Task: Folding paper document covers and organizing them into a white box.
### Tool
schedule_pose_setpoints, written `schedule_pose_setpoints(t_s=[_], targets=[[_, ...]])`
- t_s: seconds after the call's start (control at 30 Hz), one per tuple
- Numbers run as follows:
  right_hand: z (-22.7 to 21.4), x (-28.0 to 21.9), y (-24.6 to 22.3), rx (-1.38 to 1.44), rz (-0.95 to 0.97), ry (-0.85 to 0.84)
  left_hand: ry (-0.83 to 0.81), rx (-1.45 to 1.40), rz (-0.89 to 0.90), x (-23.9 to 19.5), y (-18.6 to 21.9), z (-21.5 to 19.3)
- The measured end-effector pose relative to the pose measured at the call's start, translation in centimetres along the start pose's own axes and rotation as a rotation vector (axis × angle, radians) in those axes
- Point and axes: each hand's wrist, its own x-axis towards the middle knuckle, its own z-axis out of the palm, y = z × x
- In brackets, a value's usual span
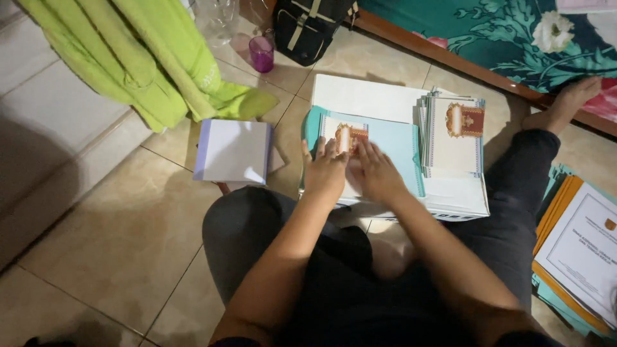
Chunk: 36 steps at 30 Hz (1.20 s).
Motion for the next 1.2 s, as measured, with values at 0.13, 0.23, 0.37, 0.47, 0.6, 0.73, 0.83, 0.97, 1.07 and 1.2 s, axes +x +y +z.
schedule_pose_setpoints(t_s=[0.13,0.23,0.37,0.47,0.6,0.73,0.83,0.97,1.07,1.2], targets=[[-2.0,3.9,1.4,0.039,0.027,-0.001,0.079,0.032,0.032,0.3,-1.2,1.7],[-1.1,2.7,0.9,-0.008,0.039,0.021,-0.097,-0.006,0.007,-0.5,-1.1,0.5],[-1.8,-5.1,-2.6,-0.083,-0.071,-0.006,-0.072,-0.045,-0.051,-0.7,-0.7,-0.6],[-2.7,-8.9,-3.3,0.009,-0.127,0.020,0.038,-0.053,-0.128,-0.5,-0.8,-0.5],[-1.8,-6.4,0.1,0.197,-0.127,-0.011,0.386,0.018,-0.215,0.2,-2.0,1.9],[-1.5,-6.0,-0.6,0.380,-0.104,-0.024,0.432,-0.084,-0.217,0.8,-3.1,2.9],[-0.6,-5.7,-0.9,0.476,-0.119,0.045,0.461,-0.125,-0.257,0.0,-3.5,2.5],[-0.9,-5.3,-1.8,0.696,-0.149,0.033,0.245,-0.220,-0.351,-0.5,-3.4,0.3],[-2.6,-5.7,-3.3,0.956,-0.054,-0.079,0.205,-0.229,-0.396,0.2,-5.9,2.6],[-2.4,-5.7,-4.2,1.405,0.034,-0.075,0.412,-0.122,-0.271,-2.0,-4.0,-2.2]])
